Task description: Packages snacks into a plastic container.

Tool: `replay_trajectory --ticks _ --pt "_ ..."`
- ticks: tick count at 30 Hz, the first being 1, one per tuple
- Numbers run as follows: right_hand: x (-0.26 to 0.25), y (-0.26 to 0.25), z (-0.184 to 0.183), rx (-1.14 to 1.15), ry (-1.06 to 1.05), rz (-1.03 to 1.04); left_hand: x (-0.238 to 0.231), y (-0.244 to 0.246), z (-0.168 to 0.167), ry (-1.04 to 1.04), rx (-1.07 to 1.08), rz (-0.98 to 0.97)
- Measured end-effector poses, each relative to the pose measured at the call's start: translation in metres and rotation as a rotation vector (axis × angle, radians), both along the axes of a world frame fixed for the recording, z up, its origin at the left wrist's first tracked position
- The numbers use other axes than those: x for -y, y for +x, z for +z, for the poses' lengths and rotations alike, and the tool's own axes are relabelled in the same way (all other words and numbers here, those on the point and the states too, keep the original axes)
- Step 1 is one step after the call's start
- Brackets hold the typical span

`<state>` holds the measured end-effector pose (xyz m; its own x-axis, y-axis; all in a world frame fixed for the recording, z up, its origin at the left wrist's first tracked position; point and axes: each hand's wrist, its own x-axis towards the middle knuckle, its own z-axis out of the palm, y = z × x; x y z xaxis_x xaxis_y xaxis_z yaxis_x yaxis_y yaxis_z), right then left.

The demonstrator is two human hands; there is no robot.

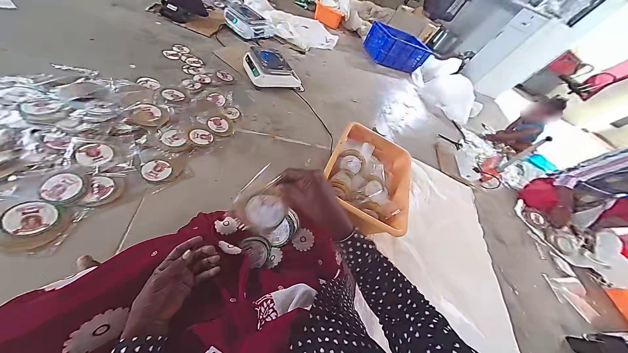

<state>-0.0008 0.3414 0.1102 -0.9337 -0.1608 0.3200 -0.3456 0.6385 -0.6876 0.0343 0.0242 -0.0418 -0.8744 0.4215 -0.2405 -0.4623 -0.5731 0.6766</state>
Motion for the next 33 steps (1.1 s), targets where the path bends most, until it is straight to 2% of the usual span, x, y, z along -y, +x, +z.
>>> replay_trajectory --ticks 4,7,10,15,18,21,24,28,31,33 --pt "-0.093 -0.012 0.04 -0.153 0.317 -0.344 -0.003 -0.003 0.001 -0.03 0.042 0.037" --pt "-0.172 -0.037 0.044 -0.167 0.452 -0.503 -0.004 -0.003 0.0 -0.052 0.057 0.05" --pt "-0.233 -0.054 0.038 -0.068 0.542 -0.61 -0.004 -0.004 0.0 -0.059 0.072 0.052" --pt "-0.279 -0.062 0.021 0.139 0.722 -0.676 -0.008 -0.003 0.006 -0.099 0.096 0.071" --pt "-0.28 -0.077 0.015 0.068 0.638 -0.632 -0.006 -0.003 0.011 -0.101 0.119 0.079" --pt "-0.238 -0.104 0.014 0.015 0.518 -0.643 -0.003 -0.006 0.01 -0.065 0.119 0.055" --pt "-0.166 -0.143 -0.003 0.034 0.446 -0.452 0.001 -0.01 0.013 -0.003 0.105 0.083" --pt "-0.039 -0.192 -0.052 0.127 0.374 -0.164 0.013 -0.02 0.027 -0.002 0.103 0.267" --pt "0.045 -0.226 -0.1 0.272 0.33 -0.009 0.017 -0.028 0.028 -0.068 0.241 0.44" --pt "0.096 -0.24 -0.124 0.393 0.318 0.05 0.014 -0.032 0.024 -0.139 0.309 0.458"
